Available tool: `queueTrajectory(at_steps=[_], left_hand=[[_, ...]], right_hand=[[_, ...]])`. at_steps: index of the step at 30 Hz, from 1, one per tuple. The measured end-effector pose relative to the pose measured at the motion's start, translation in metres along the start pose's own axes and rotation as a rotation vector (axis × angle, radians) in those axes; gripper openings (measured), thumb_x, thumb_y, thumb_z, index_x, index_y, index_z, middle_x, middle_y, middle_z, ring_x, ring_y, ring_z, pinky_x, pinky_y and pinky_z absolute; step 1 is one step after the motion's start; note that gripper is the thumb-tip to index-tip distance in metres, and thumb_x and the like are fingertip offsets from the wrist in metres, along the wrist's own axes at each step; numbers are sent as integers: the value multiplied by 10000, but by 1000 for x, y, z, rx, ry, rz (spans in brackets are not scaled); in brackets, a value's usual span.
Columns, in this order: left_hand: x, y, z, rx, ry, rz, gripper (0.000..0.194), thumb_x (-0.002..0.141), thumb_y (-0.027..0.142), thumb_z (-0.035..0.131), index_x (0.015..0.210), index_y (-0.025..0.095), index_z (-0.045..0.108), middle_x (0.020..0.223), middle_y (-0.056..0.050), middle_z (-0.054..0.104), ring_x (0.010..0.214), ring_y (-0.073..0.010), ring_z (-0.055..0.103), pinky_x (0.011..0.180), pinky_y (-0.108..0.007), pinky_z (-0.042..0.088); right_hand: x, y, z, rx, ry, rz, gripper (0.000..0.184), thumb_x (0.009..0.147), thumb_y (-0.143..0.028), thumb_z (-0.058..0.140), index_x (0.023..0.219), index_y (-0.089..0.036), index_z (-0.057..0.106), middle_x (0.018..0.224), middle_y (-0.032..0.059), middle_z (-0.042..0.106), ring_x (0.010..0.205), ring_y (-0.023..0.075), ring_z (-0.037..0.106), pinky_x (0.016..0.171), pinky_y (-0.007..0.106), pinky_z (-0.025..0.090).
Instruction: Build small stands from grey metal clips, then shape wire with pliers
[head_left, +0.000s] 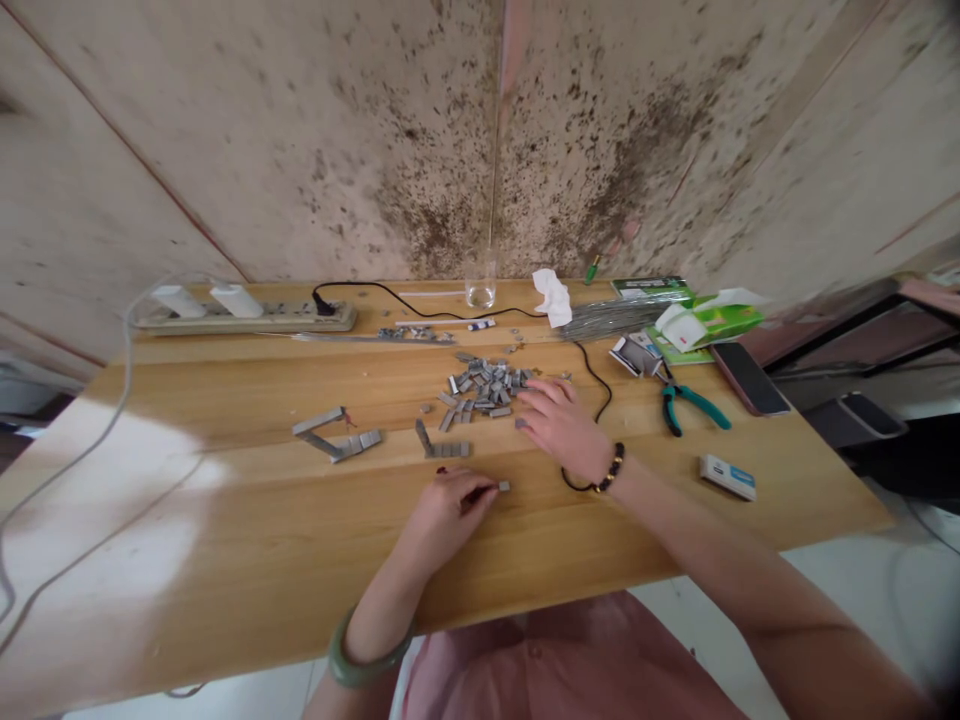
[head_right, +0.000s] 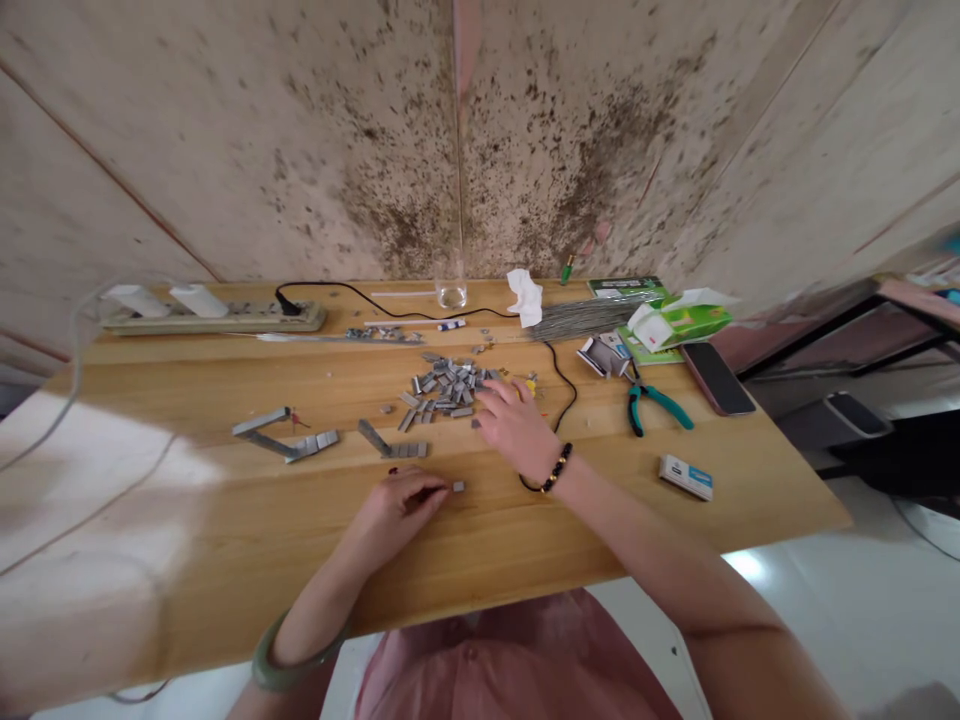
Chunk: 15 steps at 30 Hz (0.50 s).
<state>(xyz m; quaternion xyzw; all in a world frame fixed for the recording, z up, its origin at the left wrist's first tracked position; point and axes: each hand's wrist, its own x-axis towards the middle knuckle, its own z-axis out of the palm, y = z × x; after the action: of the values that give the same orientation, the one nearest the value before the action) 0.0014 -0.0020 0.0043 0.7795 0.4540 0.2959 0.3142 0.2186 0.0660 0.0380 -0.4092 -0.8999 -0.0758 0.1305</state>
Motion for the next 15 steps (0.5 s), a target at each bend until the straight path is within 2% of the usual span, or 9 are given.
queueTrajectory(at_steps=[3,5,10,15], left_hand=[[0,2,-1,-20,-4,-21,134,861,186,543,847,190,676,803,-27,707,755,-151,627,700,-258,471],[0,3,-2,-15,-1,-32,130,855,185,543,832,190,670,783,-26,695,741,-151,622,693,-259,471],[1,5,-5,-12,8,-35,149,872,217,528,838,183,669,774,-37,677,734,-158,612,693,-272,470],[1,4,-6,-138,25,-47,184,894,233,512,970,191,675,870,-54,695,809,-166,634,742,-273,483]], right_hand=[[12,7,1,24,18,103,113,876,-184,597,933,-163,692,1172,117,633,1208,298,439,1016,514,328],[11,6,-2,73,38,118,146,872,-176,597,989,-154,681,1173,129,627,1200,298,442,1010,511,347],[-11,-18,-12,375,65,-5,188,890,-193,576,1054,-142,654,1098,115,651,1091,246,516,970,437,440],[-24,-41,0,608,47,-61,214,919,-222,540,1108,-170,625,1047,85,671,1011,211,564,918,400,480]])
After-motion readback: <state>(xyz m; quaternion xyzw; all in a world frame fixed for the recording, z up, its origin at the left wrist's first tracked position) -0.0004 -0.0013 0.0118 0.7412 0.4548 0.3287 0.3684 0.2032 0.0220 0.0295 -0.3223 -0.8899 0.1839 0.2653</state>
